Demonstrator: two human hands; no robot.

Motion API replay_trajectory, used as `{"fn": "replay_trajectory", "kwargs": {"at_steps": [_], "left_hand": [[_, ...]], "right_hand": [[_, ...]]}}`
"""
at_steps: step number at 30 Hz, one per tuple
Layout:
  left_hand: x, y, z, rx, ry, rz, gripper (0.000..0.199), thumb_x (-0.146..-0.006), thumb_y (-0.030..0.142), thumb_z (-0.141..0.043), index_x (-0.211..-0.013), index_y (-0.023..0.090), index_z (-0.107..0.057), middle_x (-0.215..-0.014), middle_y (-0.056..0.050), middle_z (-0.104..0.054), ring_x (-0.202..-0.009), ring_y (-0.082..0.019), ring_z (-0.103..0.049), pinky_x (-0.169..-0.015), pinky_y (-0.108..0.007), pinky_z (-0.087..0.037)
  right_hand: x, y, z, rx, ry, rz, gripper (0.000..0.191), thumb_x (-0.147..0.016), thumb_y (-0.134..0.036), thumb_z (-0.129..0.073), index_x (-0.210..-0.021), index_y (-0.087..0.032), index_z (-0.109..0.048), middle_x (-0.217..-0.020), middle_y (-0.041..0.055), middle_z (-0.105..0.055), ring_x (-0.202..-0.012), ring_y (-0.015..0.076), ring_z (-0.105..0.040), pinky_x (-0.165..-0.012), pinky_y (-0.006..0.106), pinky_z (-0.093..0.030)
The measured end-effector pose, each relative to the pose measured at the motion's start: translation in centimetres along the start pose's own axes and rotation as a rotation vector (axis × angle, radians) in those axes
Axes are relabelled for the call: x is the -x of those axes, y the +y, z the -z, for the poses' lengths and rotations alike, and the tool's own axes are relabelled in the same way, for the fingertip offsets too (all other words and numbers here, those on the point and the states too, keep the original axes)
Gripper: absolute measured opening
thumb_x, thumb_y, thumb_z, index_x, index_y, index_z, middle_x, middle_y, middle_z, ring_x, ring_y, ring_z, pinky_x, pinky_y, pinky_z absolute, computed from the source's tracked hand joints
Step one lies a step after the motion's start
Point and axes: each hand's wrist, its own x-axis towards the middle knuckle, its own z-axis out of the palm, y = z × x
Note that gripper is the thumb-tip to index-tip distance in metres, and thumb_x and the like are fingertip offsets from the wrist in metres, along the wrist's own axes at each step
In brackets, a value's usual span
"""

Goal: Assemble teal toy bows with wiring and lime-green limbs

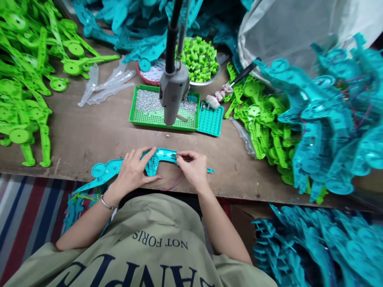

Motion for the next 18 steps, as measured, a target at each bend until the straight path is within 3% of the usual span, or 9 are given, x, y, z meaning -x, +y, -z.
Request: {"fn": "replay_trajectory", "kwargs": {"at_steps": [4, 11, 18], "left_hand": [[-0.1, 1.5, 1.6, -0.042, -0.002, 0.040, 0.086, -0.078, 0.042, -0.088, -0.151, 0.015, -0.052, -0.135, -0.019, -0.064, -0.113, -0.036, -0.061, -0.088, -0.045, -0.050], [-0.8, 5.6, 5.3, -0.229, 0.055, 0.101, 0.070, -0.080, 0.029, -0.085, -0.145, 0.017, -0.060, -0.133, -0.018, -0.066, -0.109, -0.036, -0.061, -0.083, -0.046, -0.050], [-0.4, 6.9, 5.9, -0.251, 0.062, 0.137, 0.064, -0.083, 0.025, -0.080, -0.144, 0.020, -0.059, -0.137, -0.017, -0.064, -0.115, -0.036, -0.061, -0.086, -0.046, -0.049]], "right_hand": [[0.2, 0.0, 0.1, 0.048, 0.023, 0.078, 0.021, -0.065, -0.036, -0.071, -0.074, -0.020, -0.082, -0.073, 0.0068, -0.079, -0.066, 0.0213, -0.073, -0.070, 0.037, -0.061], [1.2, -2.0, -0.4, 0.126, 0.169, 0.357, 0.014, -0.077, -0.031, -0.067, -0.072, -0.024, -0.079, -0.075, 0.0028, -0.079, -0.073, 0.0199, -0.073, -0.077, 0.037, -0.060], [2.4, -2.3, -0.7, 0.410, 0.303, 0.560, 0.017, -0.083, -0.026, -0.065, -0.078, -0.024, -0.081, -0.079, 0.0053, -0.080, -0.078, 0.0233, -0.076, -0.082, 0.041, -0.061]]}}
